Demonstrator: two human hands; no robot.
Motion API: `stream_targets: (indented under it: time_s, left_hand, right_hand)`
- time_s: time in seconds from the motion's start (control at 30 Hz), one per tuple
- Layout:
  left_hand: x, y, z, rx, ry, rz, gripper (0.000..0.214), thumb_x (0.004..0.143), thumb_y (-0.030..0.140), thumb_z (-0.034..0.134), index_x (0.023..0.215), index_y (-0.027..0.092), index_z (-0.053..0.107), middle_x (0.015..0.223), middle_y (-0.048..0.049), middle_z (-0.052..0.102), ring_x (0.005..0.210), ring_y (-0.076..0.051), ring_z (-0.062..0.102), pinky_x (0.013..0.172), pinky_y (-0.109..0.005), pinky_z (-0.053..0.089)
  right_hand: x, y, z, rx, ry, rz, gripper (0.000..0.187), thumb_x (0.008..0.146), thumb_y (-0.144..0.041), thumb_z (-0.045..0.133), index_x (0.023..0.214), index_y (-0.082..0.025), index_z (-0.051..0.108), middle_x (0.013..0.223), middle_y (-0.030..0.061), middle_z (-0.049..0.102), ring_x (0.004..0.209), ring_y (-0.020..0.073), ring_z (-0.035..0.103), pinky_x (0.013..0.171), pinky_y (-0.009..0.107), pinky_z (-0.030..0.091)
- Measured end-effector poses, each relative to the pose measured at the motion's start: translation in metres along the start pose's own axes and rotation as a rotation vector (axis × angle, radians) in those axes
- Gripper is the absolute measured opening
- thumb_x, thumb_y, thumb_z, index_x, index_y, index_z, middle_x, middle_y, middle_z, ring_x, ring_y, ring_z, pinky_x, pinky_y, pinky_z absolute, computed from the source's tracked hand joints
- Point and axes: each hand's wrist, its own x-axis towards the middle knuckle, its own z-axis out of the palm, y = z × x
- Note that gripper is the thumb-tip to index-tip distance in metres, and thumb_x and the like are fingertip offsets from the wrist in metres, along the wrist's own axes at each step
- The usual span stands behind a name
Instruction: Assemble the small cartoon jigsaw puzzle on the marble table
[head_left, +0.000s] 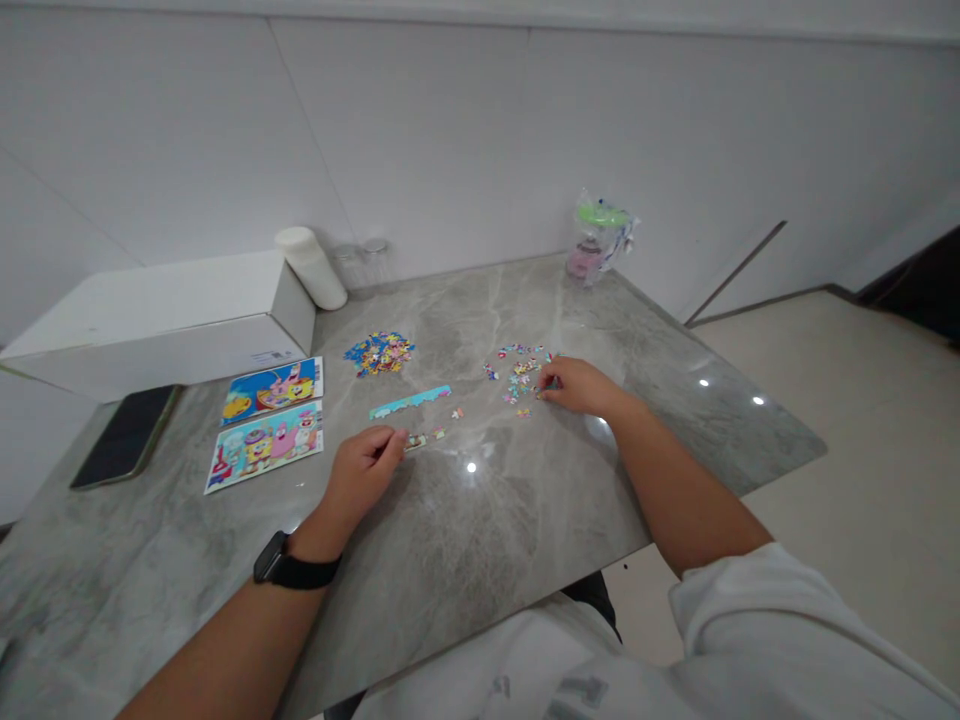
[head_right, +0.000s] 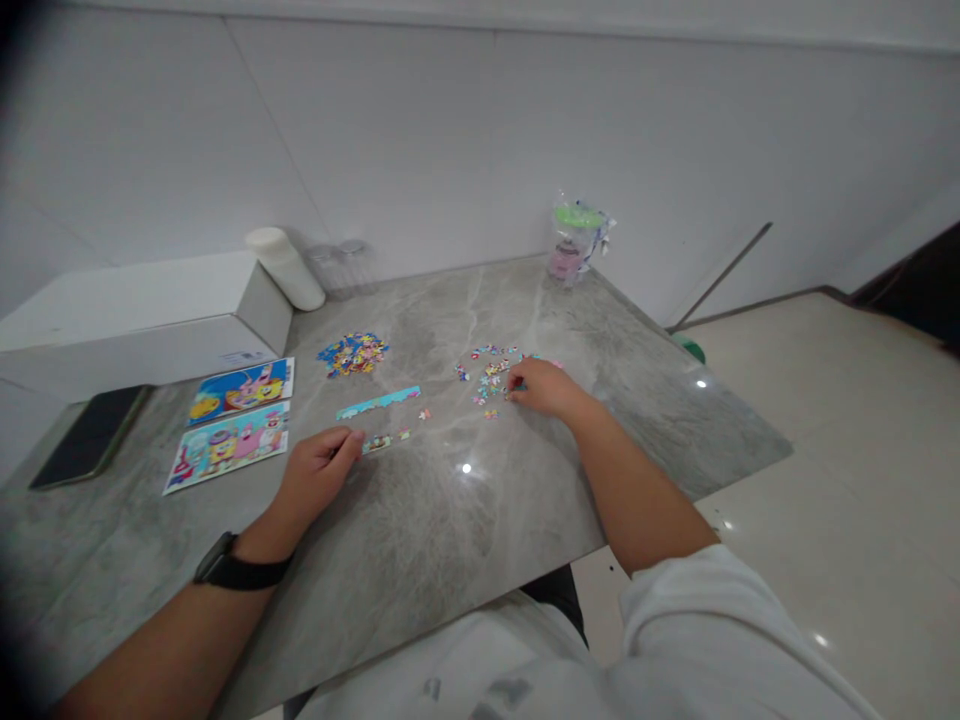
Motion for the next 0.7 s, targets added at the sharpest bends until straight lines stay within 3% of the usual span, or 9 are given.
stream_targets:
  time_s: [0.17,0.37,0.43,0.6,0.7]
  left_hand:
    - [0.000,-0.003,0.001,0.012,-0.004,-0.021,0.045,0.099,0.043,0.049,0.061,0.020,0.056,0.058,0.0012,0.055,0.060,-0.015,0.055,0.062,-0.029,0.038]
    - [0.000,-0.005,0.001,0.015,-0.004,-0.019,0.045,0.100,0.043,0.050,0.062,0.020,0.057,0.059,0.0013,0.055,0.060,-0.015,0.055,0.062,-0.028,0.038]
    - [0.001,-0.004,0.000,0.017,0.004,-0.020,0.045,0.100,0.043,0.050,0.062,0.020,0.057,0.058,0.0014,0.055,0.060,-0.015,0.055,0.061,-0.028,0.038]
    - [0.001,-0.001,0.000,0.017,0.015,-0.032,0.045,0.099,0.043,0.050,0.061,0.020,0.056,0.057,0.0015,0.053,0.059,-0.015,0.054,0.061,-0.028,0.037]
    - [0.002,-0.001,0.001,0.002,0.020,-0.033,0.044,0.098,0.043,0.050,0.061,0.020,0.055,0.057,0.0012,0.053,0.059,-0.015,0.054,0.061,-0.028,0.038]
  right_hand:
    - [-0.011,0.018,-0.019,0.101,-0.046,0.074,0.007,0.085,-0.026,0.071,0.087,-0.022,0.077,0.085,0.0017,0.073,0.077,0.0169,0.064,0.070,0.027,0.044]
    - [-0.018,0.023,-0.024,0.195,-0.232,0.004,0.004,0.080,-0.024,0.075,0.082,-0.024,0.078,0.082,0.0007,0.075,0.074,0.0178,0.066,0.068,0.028,0.045]
    - [-0.015,0.017,-0.019,0.157,-0.199,0.008,0.007,0.083,-0.025,0.074,0.086,-0.023,0.079,0.082,0.0015,0.075,0.074,0.0181,0.066,0.069,0.028,0.046]
    - [-0.003,0.000,-0.004,0.005,0.071,0.039,0.018,0.090,-0.031,0.072,0.102,-0.020,0.079,0.096,0.0080,0.075,0.085,0.0205,0.067,0.077,0.031,0.047]
    - [0.000,-0.006,0.007,-0.021,0.100,0.003,0.016,0.090,-0.030,0.074,0.102,-0.020,0.079,0.102,0.0093,0.074,0.096,0.0232,0.067,0.086,0.033,0.048]
